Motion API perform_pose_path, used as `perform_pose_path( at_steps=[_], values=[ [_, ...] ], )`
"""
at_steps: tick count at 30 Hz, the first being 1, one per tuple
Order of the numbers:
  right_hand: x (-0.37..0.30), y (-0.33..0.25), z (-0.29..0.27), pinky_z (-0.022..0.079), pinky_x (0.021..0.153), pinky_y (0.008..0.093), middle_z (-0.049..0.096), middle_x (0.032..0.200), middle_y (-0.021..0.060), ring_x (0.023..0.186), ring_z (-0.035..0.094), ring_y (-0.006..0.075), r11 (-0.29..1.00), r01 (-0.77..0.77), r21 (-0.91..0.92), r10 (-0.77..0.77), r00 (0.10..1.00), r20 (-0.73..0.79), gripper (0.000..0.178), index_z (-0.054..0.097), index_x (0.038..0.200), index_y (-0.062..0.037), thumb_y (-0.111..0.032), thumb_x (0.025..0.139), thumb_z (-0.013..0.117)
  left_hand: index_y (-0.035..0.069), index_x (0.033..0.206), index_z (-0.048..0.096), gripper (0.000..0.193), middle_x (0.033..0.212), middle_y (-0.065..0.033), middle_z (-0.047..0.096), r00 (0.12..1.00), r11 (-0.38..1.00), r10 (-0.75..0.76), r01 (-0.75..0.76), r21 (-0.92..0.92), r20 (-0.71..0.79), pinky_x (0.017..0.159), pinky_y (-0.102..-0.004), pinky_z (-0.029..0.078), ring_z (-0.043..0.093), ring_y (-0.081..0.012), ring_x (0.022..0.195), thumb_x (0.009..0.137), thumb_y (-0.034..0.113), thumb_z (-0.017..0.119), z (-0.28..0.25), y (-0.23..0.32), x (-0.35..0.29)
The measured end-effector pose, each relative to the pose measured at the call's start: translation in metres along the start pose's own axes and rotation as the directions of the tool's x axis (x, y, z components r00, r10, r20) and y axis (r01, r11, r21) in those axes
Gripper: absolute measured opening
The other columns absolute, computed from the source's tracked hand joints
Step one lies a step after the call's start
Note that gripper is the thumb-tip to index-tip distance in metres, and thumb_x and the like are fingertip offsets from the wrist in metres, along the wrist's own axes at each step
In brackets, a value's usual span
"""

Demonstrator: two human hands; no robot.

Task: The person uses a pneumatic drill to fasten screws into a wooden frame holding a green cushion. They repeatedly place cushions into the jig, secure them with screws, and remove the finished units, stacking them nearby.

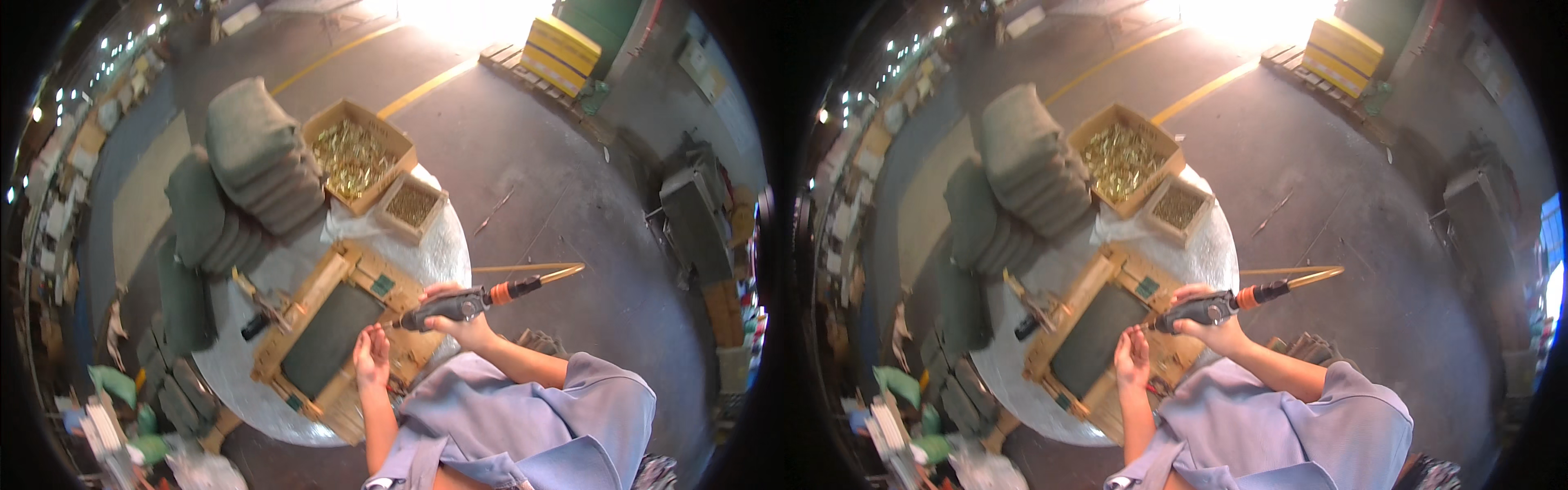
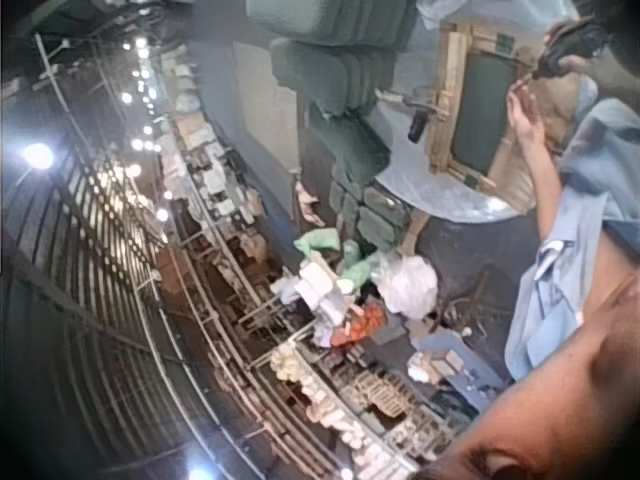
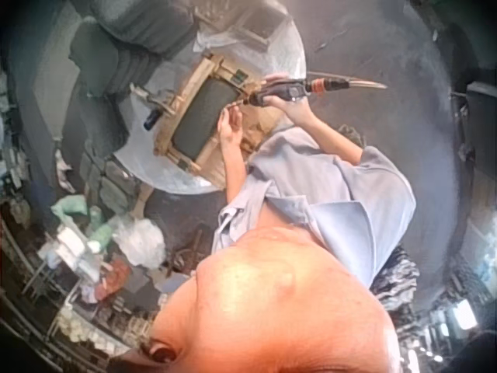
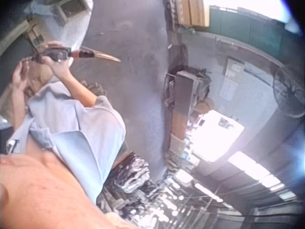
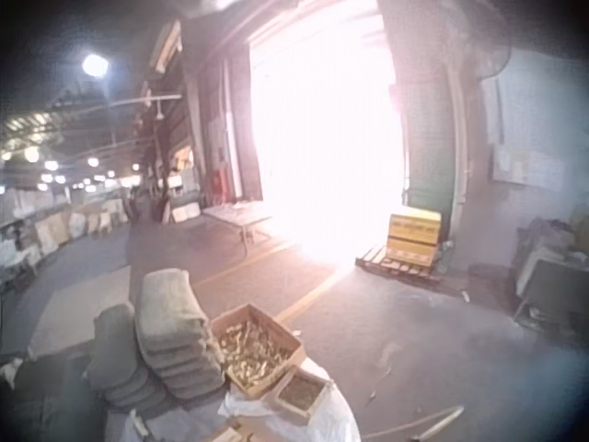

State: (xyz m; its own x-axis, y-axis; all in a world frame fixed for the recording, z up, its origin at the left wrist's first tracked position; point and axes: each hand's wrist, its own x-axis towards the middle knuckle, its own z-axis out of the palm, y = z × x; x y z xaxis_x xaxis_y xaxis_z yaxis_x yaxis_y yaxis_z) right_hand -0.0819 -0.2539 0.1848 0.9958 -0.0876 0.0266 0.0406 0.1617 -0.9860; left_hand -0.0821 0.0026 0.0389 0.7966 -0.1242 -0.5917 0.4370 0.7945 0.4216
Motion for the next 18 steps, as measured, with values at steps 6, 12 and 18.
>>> perform_pose_path(
  at_steps=[6, 12, 18],
  values=[
    [-0.003, -0.003, -0.007, 0.057, 0.106, 0.0372, 0.074, 0.125, 0.0115, 0.119, 0.071, 0.0204, 0.999, -0.036, 0.021, 0.038, 0.997, -0.069, 0.054, 0.063, 0.134, -0.0029, -0.001, 0.084, 0.085, 0.005, 0.123, 0.065, 0.021, 0.132, -0.0170, 0.075, 0.992, 0.999, -0.041, 0.040, 0.012, 0.116, 0.090, -0.0403, 0.071, 0.077, -0.0259, 0.116, 0.116, 0.020, 0.053, 0.003, -0.004, 0.017],
    [0.001, -0.007, -0.002, 0.059, 0.103, 0.0368, 0.074, 0.125, 0.0121, 0.117, 0.071, 0.0200, 0.998, -0.055, 0.034, 0.058, 0.995, -0.077, 0.054, 0.062, 0.134, -0.0026, 0.001, 0.085, 0.084, 0.000, 0.126, 0.070, 0.030, 0.128, -0.0148, 0.078, 0.984, 0.976, -0.088, 0.116, -0.183, 0.154, 0.090, -0.0386, 0.070, 0.077, -0.0250, 0.116, 0.115, 0.023, 0.055, 0.006, -0.007, 0.022],
    [0.003, -0.006, 0.004, 0.060, 0.102, 0.0377, 0.074, 0.125, 0.0130, 0.116, 0.071, 0.0211, 0.991, -0.095, 0.097, 0.100, 0.994, -0.053, 0.054, 0.061, 0.135, -0.0011, -0.001, 0.086, 0.083, 0.007, 0.118, 0.074, 0.020, 0.116, -0.0116, 0.081, 0.999, 0.964, -0.039, 0.045, -0.264, 0.029, 0.084, -0.0352, 0.071, 0.080, -0.0207, 0.099, 0.110, 0.024, 0.067, -0.002, -0.014, 0.029]
  ],
)
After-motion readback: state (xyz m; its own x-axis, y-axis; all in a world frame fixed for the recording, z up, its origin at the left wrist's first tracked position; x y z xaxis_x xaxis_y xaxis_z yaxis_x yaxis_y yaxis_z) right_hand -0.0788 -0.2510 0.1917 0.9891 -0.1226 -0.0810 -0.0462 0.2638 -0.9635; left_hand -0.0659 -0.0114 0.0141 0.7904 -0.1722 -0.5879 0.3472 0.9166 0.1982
